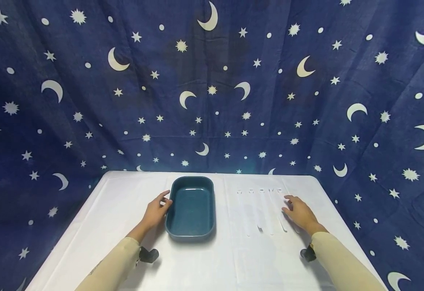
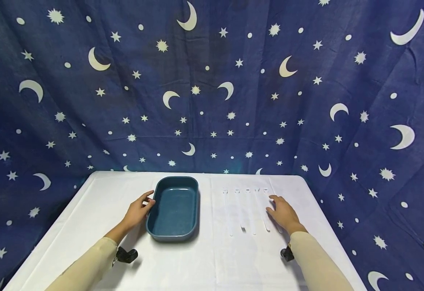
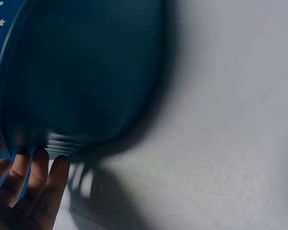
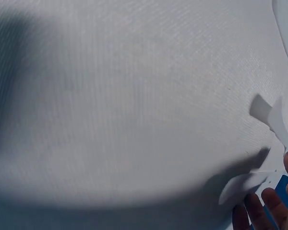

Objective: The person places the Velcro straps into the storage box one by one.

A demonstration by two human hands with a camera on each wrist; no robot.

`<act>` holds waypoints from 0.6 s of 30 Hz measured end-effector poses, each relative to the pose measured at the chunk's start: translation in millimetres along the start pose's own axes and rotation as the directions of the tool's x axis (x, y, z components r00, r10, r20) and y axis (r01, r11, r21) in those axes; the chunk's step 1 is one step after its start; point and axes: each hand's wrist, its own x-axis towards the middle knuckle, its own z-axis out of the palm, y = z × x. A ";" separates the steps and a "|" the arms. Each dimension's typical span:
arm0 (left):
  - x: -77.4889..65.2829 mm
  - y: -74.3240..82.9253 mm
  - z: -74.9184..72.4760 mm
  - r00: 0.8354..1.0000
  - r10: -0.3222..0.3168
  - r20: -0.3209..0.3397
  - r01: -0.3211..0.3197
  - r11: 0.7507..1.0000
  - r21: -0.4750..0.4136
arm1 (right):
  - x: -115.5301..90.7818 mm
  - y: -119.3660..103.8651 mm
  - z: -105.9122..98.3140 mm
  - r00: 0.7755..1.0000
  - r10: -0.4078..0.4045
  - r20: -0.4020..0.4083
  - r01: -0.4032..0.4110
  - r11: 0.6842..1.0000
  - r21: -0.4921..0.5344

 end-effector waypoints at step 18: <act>1.5 -2.0 0.4 0.996 -0.081 -0.040 0.072 0.978 -0.196 | 3.5 -2.7 5.9 0.998 0.067 0.014 -0.067 0.998 0.010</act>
